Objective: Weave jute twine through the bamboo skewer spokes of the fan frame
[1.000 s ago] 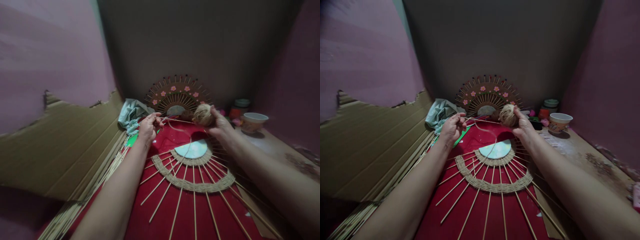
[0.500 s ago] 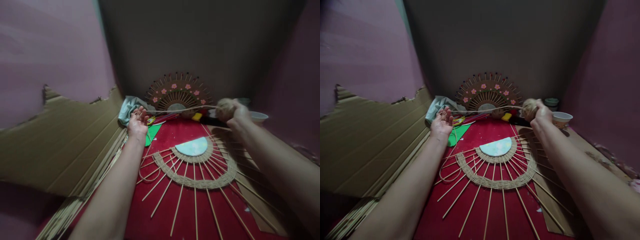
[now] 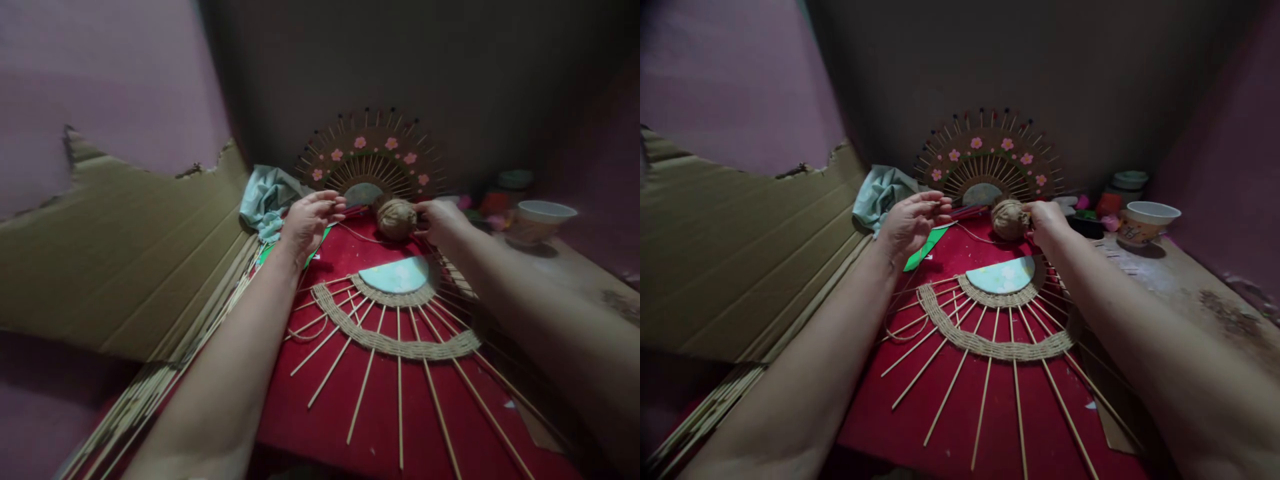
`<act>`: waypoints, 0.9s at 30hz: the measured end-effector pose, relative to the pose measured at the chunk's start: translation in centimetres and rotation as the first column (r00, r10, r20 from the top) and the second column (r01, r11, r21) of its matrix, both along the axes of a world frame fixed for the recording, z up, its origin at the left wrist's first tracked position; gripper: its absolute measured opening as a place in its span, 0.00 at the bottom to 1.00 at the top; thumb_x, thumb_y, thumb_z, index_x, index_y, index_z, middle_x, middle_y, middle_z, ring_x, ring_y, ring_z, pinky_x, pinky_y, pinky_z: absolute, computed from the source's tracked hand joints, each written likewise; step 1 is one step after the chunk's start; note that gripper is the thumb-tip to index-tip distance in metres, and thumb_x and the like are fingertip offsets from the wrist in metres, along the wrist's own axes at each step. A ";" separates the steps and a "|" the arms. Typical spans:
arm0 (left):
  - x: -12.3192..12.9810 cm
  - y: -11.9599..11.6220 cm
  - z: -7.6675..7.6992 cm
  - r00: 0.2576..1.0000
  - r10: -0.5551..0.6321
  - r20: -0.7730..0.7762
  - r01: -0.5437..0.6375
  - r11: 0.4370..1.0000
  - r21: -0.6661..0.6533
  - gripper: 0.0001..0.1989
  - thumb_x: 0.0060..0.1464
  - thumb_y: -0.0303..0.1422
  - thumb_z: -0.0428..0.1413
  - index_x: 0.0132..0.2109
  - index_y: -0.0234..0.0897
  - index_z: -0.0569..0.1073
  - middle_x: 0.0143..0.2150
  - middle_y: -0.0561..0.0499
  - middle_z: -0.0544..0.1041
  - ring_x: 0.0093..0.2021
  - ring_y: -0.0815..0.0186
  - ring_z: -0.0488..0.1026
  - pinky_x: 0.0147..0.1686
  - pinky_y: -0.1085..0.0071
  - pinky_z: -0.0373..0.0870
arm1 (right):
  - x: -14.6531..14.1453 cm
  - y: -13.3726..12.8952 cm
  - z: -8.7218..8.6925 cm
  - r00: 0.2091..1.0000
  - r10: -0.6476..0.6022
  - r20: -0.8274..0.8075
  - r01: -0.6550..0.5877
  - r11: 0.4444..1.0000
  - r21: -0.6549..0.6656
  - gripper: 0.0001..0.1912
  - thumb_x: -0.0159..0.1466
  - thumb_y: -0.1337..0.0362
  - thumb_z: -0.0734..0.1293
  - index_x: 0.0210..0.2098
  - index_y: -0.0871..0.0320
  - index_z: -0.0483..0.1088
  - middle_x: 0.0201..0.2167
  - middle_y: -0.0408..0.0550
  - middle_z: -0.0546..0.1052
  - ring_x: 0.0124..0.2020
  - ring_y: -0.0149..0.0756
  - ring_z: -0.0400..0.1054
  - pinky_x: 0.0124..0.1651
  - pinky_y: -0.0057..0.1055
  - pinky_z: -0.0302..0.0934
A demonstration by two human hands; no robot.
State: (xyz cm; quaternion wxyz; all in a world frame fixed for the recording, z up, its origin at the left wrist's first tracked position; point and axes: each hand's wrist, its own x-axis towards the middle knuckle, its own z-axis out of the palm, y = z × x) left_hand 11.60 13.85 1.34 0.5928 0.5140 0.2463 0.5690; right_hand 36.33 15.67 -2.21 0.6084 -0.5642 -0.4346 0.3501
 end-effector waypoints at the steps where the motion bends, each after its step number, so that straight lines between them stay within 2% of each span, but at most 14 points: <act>1: 0.3 -0.7 0.3 0.992 -0.086 -0.089 0.087 0.996 0.014 0.12 0.46 0.17 0.53 0.39 0.28 0.72 0.33 0.45 0.77 0.33 0.65 0.76 0.36 0.68 0.72 | -0.1 -0.4 0.0 1.000 -0.014 -0.019 0.013 0.999 -0.036 0.06 0.48 0.71 0.66 0.25 0.57 0.64 0.21 0.44 0.68 0.25 0.37 0.66 0.30 0.40 0.65; 3: 0.6 -2.0 0.9 0.910 -0.268 -0.316 0.272 0.962 -0.030 0.19 0.43 0.15 0.54 0.45 0.30 0.73 0.34 0.46 0.77 0.34 0.63 0.77 0.35 0.68 0.73 | -0.3 -1.4 0.2 0.997 -0.051 -0.053 0.046 0.994 -0.098 0.07 0.48 0.71 0.66 0.26 0.57 0.64 0.24 0.45 0.69 0.26 0.36 0.66 0.31 0.40 0.66; 4: 0.7 -2.6 1.3 0.861 -0.279 -0.426 0.278 0.958 -0.066 0.20 0.42 0.13 0.54 0.43 0.30 0.74 0.32 0.47 0.77 0.33 0.62 0.77 0.33 0.70 0.73 | -0.4 -2.0 0.4 0.996 -0.064 -0.061 0.057 0.992 -0.109 0.07 0.48 0.71 0.66 0.28 0.57 0.64 0.25 0.45 0.69 0.27 0.36 0.66 0.32 0.40 0.66; 6: 0.6 -3.5 2.3 0.844 -0.153 -0.514 0.150 0.988 -0.047 0.18 0.41 0.11 0.52 0.37 0.29 0.76 0.30 0.48 0.75 0.33 0.62 0.77 0.30 0.74 0.73 | -0.7 -3.4 0.8 0.995 -0.083 -0.064 0.076 0.992 -0.099 0.10 0.49 0.72 0.65 0.32 0.56 0.65 0.28 0.45 0.69 0.30 0.35 0.66 0.34 0.39 0.66; 8: 0.2 -4.0 3.2 0.879 -0.013 -0.476 0.007 1.000 -0.016 0.17 0.43 0.09 0.49 0.34 0.28 0.76 0.29 0.48 0.74 0.34 0.62 0.77 0.29 0.76 0.73 | -1.4 -5.2 1.3 0.996 -0.089 -0.007 0.089 0.996 -0.032 0.13 0.49 0.72 0.66 0.34 0.54 0.67 0.31 0.45 0.70 0.34 0.36 0.67 0.37 0.38 0.66; 10: -0.7 -4.3 3.9 0.885 0.012 -0.465 -0.029 0.999 -0.028 0.18 0.44 0.09 0.47 0.35 0.27 0.76 0.30 0.47 0.74 0.33 0.62 0.77 0.28 0.76 0.72 | -2.7 -7.3 1.6 0.978 -0.096 0.185 0.079 0.992 0.099 0.11 0.50 0.72 0.67 0.34 0.54 0.69 0.33 0.46 0.72 0.37 0.38 0.68 0.40 0.39 0.65; 12: -1.8 -4.4 4.1 0.832 -0.002 -0.555 -0.007 1.000 -0.013 0.16 0.44 0.10 0.50 0.36 0.26 0.77 0.28 0.47 0.74 0.27 0.65 0.76 0.23 0.78 0.70 | -4.5 -9.7 1.8 0.926 -0.036 0.375 -0.030 0.985 0.169 0.08 0.53 0.71 0.67 0.32 0.55 0.72 0.30 0.46 0.73 0.36 0.38 0.68 0.42 0.39 0.64; 14: -3.1 -4.5 3.9 0.752 0.067 -0.656 -0.028 0.997 0.070 0.12 0.44 0.12 0.53 0.34 0.26 0.77 0.24 0.48 0.73 0.20 0.70 0.72 0.18 0.80 0.64 | -6.8 -11.8 1.8 0.842 0.130 0.524 -0.255 0.951 0.175 0.07 0.55 0.72 0.65 0.30 0.54 0.73 0.29 0.45 0.74 0.33 0.36 0.69 0.40 0.38 0.64; 17: -4.7 -4.6 2.6 0.556 0.227 -0.800 -0.130 0.974 0.186 0.09 0.46 0.17 0.53 0.34 0.28 0.77 0.22 0.50 0.73 0.16 0.73 0.68 0.16 0.79 0.60 | -10.5 -13.7 1.1 0.586 0.391 0.710 -0.641 0.759 0.112 0.10 0.58 0.74 0.63 0.31 0.56 0.74 0.32 0.46 0.76 0.34 0.35 0.70 0.39 0.33 0.64; 19: -5.5 -4.6 1.6 0.382 0.267 -0.885 -0.161 0.962 0.220 0.11 0.48 0.20 0.52 0.37 0.30 0.76 0.24 0.50 0.75 0.17 0.72 0.69 0.17 0.78 0.62 | -12.3 -13.5 0.5 0.397 0.437 0.807 -0.750 0.661 0.012 0.12 0.59 0.74 0.61 0.36 0.59 0.74 0.35 0.49 0.77 0.35 0.35 0.70 0.40 0.33 0.64; 20: -5.7 -4.4 1.0 0.299 0.269 -0.915 -0.163 0.960 0.229 0.12 0.49 0.21 0.50 0.39 0.30 0.75 0.25 0.50 0.75 0.18 0.71 0.70 0.18 0.77 0.63 | -12.8 -12.9 0.2 0.333 0.416 0.846 -0.762 0.648 -0.019 0.13 0.59 0.74 0.62 0.39 0.60 0.74 0.37 0.51 0.77 0.37 0.37 0.70 0.41 0.34 0.64; 22: -6.2 -4.0 -0.1 0.162 0.284 -0.945 -0.168 0.952 0.258 0.13 0.50 0.23 0.49 0.40 0.31 0.76 0.26 0.50 0.76 0.21 0.70 0.72 0.22 0.76 0.66 | -13.1 -11.1 -0.1 0.277 0.303 0.912 -0.716 0.698 -0.015 0.16 0.58 0.76 0.61 0.44 0.62 0.73 0.40 0.53 0.76 0.40 0.39 0.70 0.43 0.35 0.63; 24: -6.7 -3.4 -0.9 0.060 0.313 -0.948 -0.169 0.939 0.299 0.13 0.49 0.23 0.49 0.39 0.31 0.77 0.26 0.50 0.76 0.25 0.69 0.73 0.28 0.75 0.68 | -12.6 -9.1 0.0 0.290 0.181 0.940 -0.641 0.766 0.050 0.17 0.56 0.78 0.61 0.41 0.62 0.74 0.41 0.55 0.76 0.42 0.42 0.69 0.45 0.38 0.62; 27: -7.4 -2.6 -1.6 0.016 0.343 -0.939 -0.178 0.925 0.335 0.12 0.47 0.22 0.50 0.37 0.31 0.77 0.26 0.49 0.76 0.30 0.66 0.73 0.33 0.73 0.68 | -12.1 -7.5 0.7 0.389 0.091 0.917 -0.551 0.821 0.152 0.14 0.57 0.77 0.60 0.38 0.64 0.74 0.38 0.57 0.76 0.40 0.42 0.70 0.45 0.39 0.63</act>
